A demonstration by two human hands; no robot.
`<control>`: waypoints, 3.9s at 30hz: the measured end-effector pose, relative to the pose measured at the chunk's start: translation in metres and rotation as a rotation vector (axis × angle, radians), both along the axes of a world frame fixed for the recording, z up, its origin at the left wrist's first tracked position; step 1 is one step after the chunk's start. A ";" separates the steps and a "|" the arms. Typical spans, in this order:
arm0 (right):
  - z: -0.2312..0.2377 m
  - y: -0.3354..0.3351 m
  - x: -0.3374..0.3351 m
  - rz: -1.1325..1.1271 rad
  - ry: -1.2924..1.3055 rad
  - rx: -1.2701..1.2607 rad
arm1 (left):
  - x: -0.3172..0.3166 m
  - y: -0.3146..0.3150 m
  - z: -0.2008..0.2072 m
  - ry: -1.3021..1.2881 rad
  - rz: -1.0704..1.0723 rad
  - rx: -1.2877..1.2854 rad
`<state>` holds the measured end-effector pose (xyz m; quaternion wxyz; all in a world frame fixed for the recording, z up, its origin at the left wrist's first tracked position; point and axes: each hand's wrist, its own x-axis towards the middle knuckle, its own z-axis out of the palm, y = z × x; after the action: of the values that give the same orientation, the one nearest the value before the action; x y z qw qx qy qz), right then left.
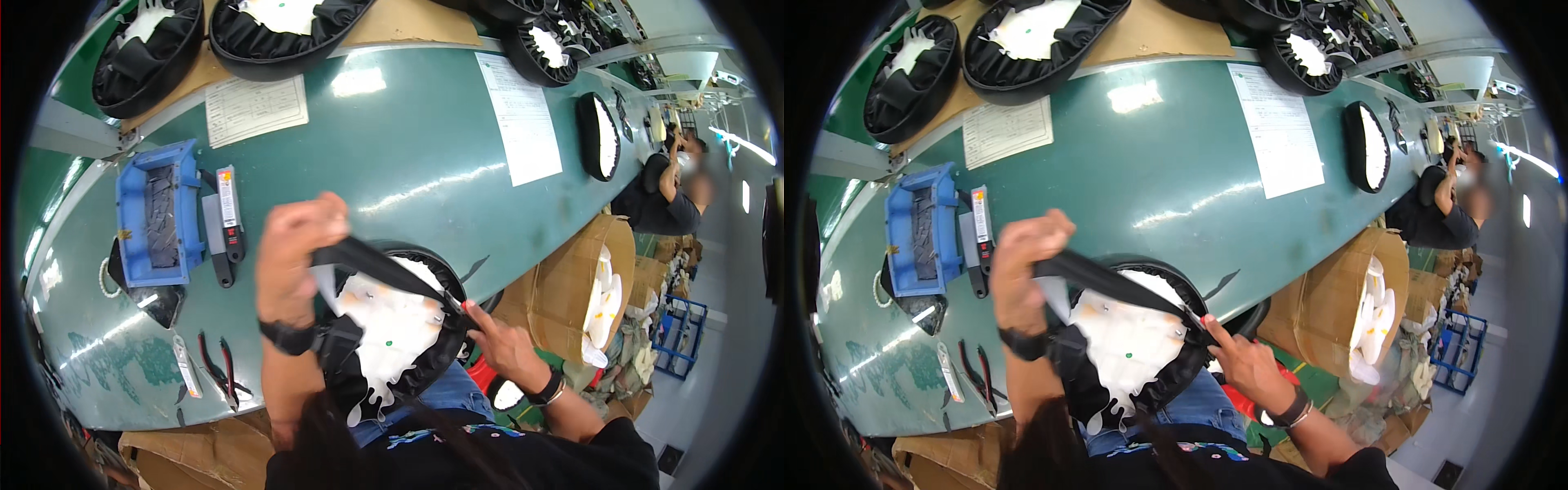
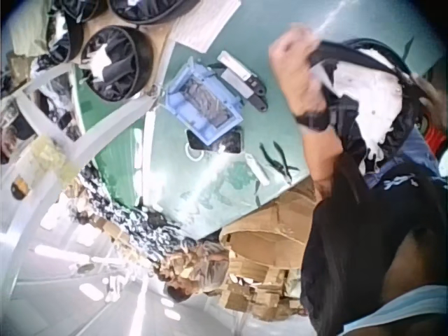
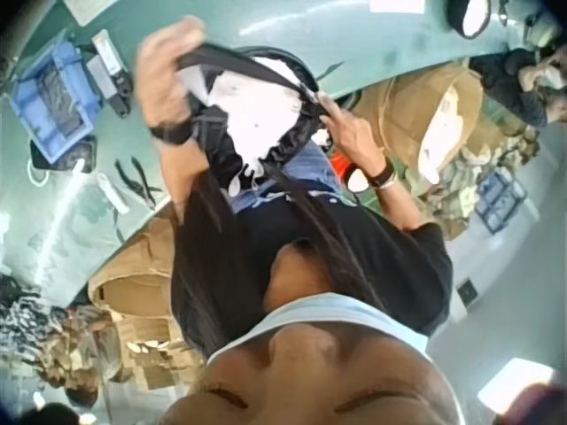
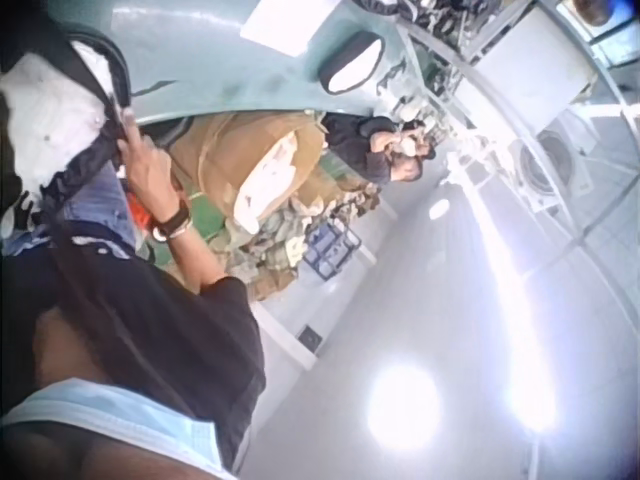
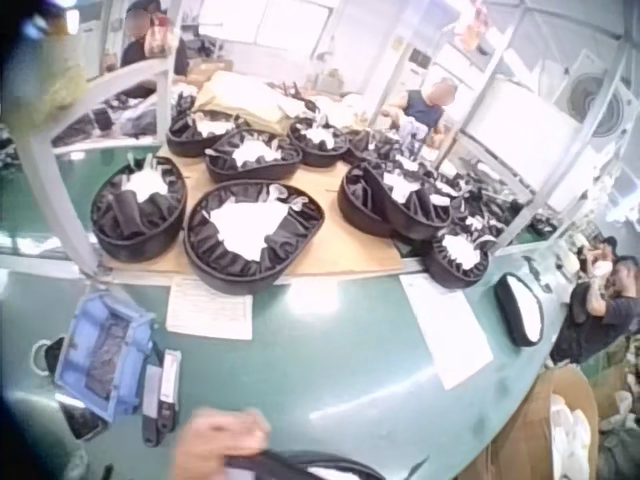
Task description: The person is trimming and assembling seat cushions on a factory production line.
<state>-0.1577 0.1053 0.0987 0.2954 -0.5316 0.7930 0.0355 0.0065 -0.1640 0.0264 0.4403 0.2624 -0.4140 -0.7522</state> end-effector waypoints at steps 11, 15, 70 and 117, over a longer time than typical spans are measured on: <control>0.003 -0.089 -0.063 0.360 -0.099 -0.038 | -0.011 0.049 0.032 -0.908 -0.544 -0.996; 0.001 -0.082 -0.058 0.381 -0.050 -0.073 | -0.028 0.040 0.010 -0.981 -0.601 -1.354; 0.019 -0.143 -0.035 0.747 0.054 -0.119 | -0.023 0.095 -0.015 -0.861 0.123 -0.320; -0.016 -0.031 -0.127 0.281 -0.114 -0.313 | -0.073 0.114 0.004 -1.019 -0.239 -1.201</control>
<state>-0.2852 0.0745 0.0829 0.2459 -0.6775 0.6888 -0.0774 -0.0662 -0.0501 0.0303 0.1793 0.2455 -0.9244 -0.2302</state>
